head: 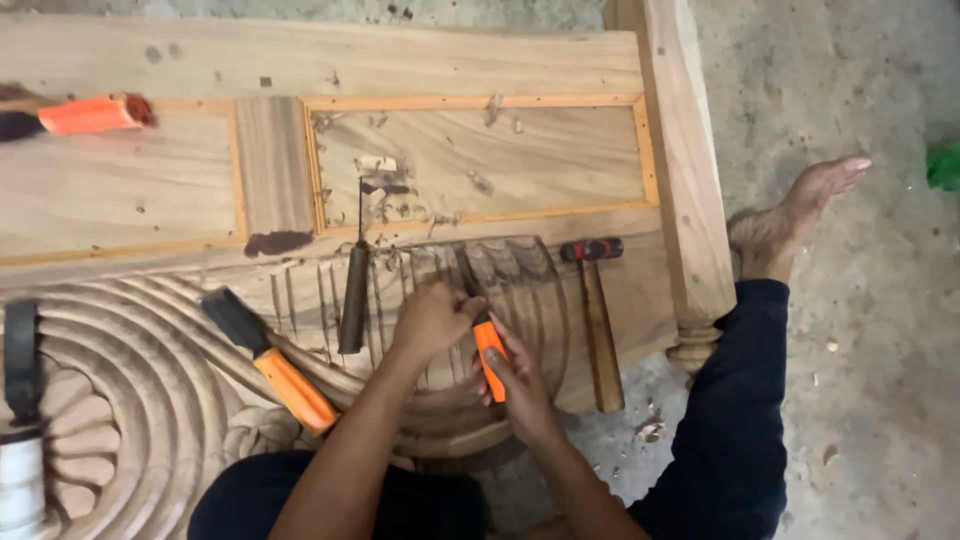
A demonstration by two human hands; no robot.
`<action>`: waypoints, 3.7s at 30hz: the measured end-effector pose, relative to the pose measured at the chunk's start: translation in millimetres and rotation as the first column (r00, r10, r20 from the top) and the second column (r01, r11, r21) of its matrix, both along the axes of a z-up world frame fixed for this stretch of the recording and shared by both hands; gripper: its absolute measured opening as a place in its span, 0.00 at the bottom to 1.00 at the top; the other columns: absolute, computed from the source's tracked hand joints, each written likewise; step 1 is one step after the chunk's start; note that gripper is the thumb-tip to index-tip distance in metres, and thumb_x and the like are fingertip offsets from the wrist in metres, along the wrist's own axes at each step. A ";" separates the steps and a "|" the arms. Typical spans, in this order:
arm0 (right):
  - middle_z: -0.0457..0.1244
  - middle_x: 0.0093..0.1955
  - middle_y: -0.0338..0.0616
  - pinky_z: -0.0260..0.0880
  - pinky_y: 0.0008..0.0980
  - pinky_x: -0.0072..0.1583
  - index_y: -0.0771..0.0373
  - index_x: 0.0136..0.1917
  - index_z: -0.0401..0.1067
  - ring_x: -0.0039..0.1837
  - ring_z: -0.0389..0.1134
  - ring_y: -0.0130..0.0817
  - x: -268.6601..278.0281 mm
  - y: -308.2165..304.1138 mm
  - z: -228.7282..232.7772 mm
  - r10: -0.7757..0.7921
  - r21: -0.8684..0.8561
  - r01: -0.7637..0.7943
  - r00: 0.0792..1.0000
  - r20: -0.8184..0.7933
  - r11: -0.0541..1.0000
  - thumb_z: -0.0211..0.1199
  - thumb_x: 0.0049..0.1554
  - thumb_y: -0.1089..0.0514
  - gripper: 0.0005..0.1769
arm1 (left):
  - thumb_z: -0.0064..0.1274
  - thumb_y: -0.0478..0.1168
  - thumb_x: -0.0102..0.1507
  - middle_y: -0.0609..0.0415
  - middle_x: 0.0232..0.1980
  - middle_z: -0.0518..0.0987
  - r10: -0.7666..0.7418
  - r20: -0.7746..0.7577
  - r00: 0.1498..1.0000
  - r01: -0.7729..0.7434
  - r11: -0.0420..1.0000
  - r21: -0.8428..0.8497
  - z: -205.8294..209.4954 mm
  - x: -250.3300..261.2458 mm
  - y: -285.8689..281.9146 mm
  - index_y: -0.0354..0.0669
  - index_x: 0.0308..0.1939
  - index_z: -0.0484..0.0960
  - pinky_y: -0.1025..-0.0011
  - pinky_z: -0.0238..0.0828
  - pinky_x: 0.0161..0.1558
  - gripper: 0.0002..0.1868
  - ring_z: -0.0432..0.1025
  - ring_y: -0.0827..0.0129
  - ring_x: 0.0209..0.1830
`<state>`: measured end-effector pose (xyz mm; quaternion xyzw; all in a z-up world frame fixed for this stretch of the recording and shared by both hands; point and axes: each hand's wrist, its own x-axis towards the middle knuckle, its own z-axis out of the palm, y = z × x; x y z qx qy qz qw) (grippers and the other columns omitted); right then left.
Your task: The person carves patterns into a wooden headboard using various chisels and a hammer, occasionally clearing away wood shavings by hand.
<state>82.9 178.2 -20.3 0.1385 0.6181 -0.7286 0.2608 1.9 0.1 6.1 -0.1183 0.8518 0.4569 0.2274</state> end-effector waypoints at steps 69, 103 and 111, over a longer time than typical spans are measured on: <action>0.65 0.47 0.39 0.63 0.20 0.34 0.61 0.83 0.50 0.33 0.60 0.19 51.2 -34.8 -16.3 -0.183 -0.141 0.174 0.982 -0.051 0.974 0.59 0.59 0.67 0.42 | 0.61 0.49 0.60 0.53 0.28 0.87 -0.085 0.220 0.972 0.085 0.996 0.011 8.2 -17.1 -20.7 0.38 0.35 0.89 0.71 0.75 0.33 0.15 0.81 0.73 0.26; 0.66 0.47 0.38 0.63 0.20 0.35 0.57 0.82 0.51 0.33 0.60 0.19 38.4 -39.1 -8.4 -0.216 -0.165 0.220 0.975 0.042 0.961 0.58 0.58 0.66 0.41 | 0.59 0.44 0.63 0.49 0.27 0.86 -0.027 0.228 0.973 -0.012 0.986 0.165 -15.4 -17.3 -22.7 0.36 0.38 0.89 0.72 0.72 0.28 0.13 0.77 0.73 0.23; 0.64 0.44 0.38 0.62 0.21 0.33 0.57 0.82 0.52 0.31 0.60 0.20 29.4 -39.6 6.7 -0.197 -0.154 0.201 0.980 0.039 0.967 0.58 0.58 0.67 0.40 | 0.58 0.44 0.63 0.50 0.27 0.86 0.028 0.216 0.976 -0.070 0.980 0.189 -22.9 -19.0 -22.4 0.35 0.37 0.89 0.74 0.75 0.30 0.13 0.79 0.73 0.23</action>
